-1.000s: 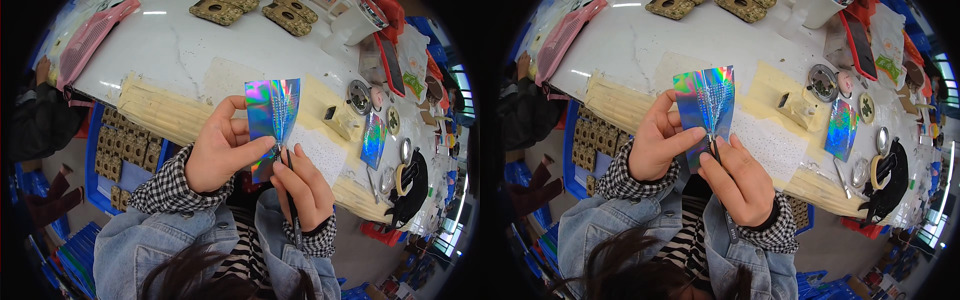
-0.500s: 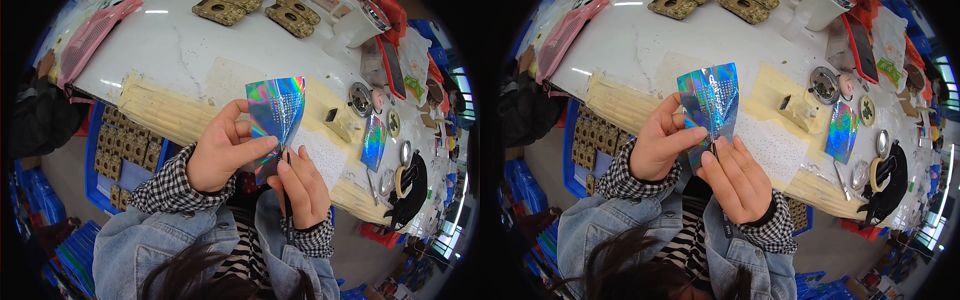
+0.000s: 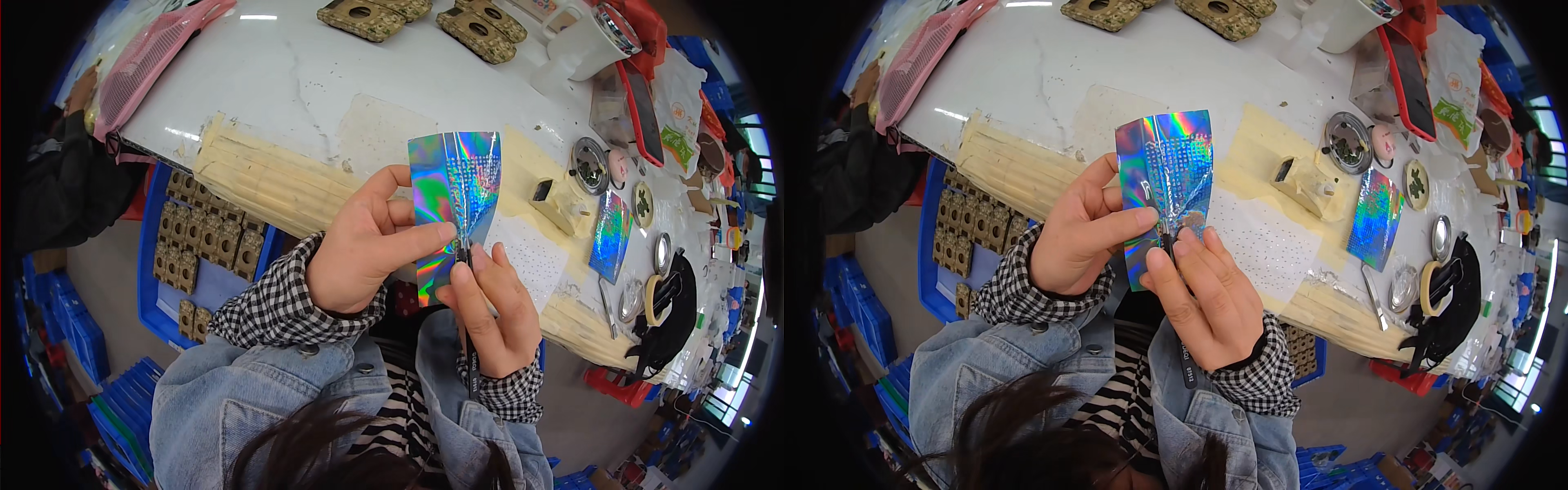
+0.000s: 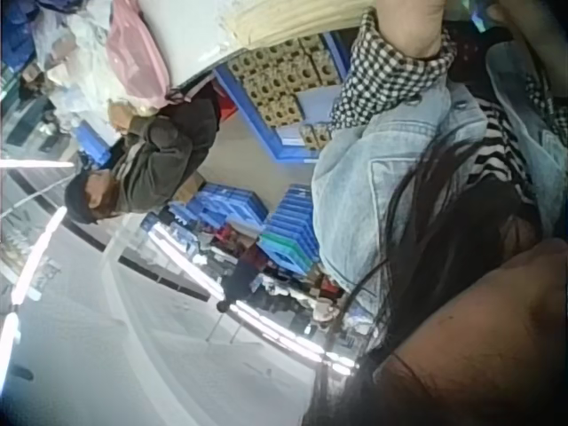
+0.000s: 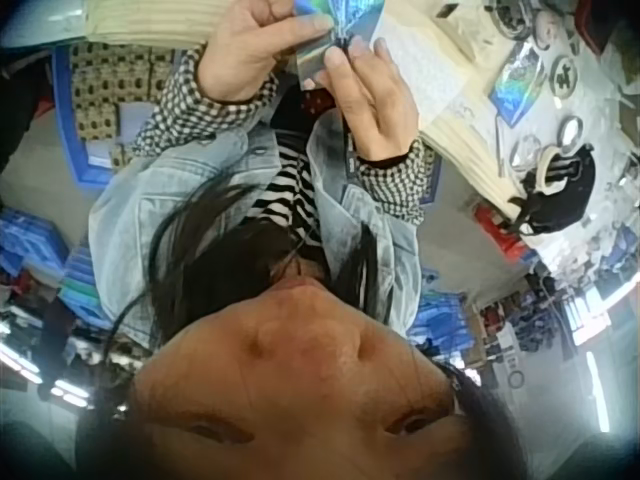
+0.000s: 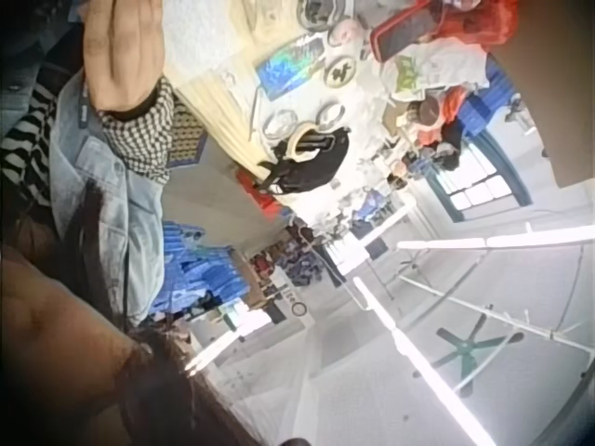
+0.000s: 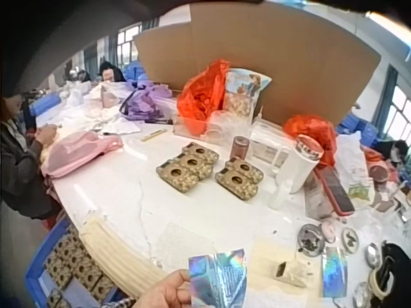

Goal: Apply small decorative elements to a holographic sheet using tweezers.

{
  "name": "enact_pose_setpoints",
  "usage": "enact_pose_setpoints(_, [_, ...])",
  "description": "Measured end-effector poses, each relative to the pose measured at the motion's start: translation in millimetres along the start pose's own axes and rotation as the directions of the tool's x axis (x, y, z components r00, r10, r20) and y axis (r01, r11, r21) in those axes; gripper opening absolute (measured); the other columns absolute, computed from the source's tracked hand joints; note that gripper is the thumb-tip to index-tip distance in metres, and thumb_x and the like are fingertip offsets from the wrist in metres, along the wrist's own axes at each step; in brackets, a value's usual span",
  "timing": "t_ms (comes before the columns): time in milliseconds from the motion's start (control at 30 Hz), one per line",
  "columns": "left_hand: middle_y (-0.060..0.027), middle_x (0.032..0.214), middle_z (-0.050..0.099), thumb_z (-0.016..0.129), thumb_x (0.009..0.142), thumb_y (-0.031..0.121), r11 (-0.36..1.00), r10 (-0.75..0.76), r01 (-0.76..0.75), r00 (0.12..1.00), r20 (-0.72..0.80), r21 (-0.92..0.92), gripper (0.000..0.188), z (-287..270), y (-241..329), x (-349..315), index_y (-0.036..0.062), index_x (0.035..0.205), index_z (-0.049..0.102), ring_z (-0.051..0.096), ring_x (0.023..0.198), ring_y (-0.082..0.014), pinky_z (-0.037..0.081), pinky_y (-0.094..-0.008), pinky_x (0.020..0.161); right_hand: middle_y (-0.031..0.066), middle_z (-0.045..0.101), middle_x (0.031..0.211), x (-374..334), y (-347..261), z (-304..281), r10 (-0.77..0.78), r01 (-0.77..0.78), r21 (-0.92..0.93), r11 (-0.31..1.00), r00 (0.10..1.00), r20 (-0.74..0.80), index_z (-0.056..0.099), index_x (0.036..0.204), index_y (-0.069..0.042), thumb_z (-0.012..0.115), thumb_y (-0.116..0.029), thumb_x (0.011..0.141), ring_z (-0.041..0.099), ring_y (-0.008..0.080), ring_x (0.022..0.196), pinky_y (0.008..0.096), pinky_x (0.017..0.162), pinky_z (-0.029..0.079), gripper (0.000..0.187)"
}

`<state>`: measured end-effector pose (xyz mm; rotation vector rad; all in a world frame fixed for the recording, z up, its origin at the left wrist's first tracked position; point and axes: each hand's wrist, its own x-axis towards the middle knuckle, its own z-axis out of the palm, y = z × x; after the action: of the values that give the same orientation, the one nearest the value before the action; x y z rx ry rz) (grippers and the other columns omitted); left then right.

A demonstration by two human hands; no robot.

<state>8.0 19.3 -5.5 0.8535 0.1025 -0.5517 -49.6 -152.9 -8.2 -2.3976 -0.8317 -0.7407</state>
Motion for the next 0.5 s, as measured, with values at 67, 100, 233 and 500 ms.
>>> enact_pose_setpoints(67, [-0.0121,0.103,0.067,0.063,0.086,-0.002,1.000,-0.009,0.009,1.000,0.000,0.007,0.049,-0.8,0.6,-0.8,-0.0003,0.128,0.038,0.065,0.092,-0.0152,0.052,-0.0281,0.081,0.0159,0.057,0.112,-1.8,0.6,0.5,-0.001,0.001,0.000,1.000,1.000,0.011,0.065,0.114,0.000,0.076,-0.007,0.077,0.065,0.0297,0.101,0.0455,0.085,0.055,0.039])
enact_pose_setpoints(100, [-0.0121,0.103,0.067,0.063,0.086,-0.002,1.000,-0.008,0.008,1.000,0.001,0.004,0.049,-0.7,0.5,-0.7,-0.0002,0.128,0.038,0.065,0.092,-0.0153,0.052,-0.0280,0.080,0.0160,0.057,0.113,-1.9,0.5,0.3,-0.001,0.001,-0.006,1.000,1.000,0.010,0.065,0.114,0.000,0.076,-0.008,0.077,0.065,0.0298,0.101,0.0456,0.085,0.055,0.039])
enact_pose_setpoints(233, [-0.0122,0.103,0.067,0.063,0.086,-0.001,1.000,-0.005,0.005,1.000,0.002,0.001,0.050,-0.9,-0.4,0.1,0.0000,0.128,0.038,0.065,0.091,-0.0154,0.052,-0.0280,0.080,0.0162,0.057,0.113,-0.5,0.0,0.4,-0.001,0.001,-0.017,1.000,1.000,0.012,0.066,0.112,0.000,0.076,-0.008,0.078,0.065,0.0299,0.102,0.0456,0.085,0.055,0.037])
enact_pose_setpoints(500, [-0.0122,0.101,0.067,0.064,0.085,-0.001,1.000,-0.004,0.003,1.000,0.004,0.005,0.049,-1.8,-0.6,0.7,0.0000,0.128,0.039,0.065,0.090,-0.0152,0.052,-0.0274,0.078,0.0164,0.059,0.111,1.0,0.0,0.8,-0.007,0.007,-0.011,1.000,1.000,0.012,0.066,0.112,0.001,0.075,-0.009,0.079,0.065,0.0309,0.101,0.0453,0.086,0.055,0.036])
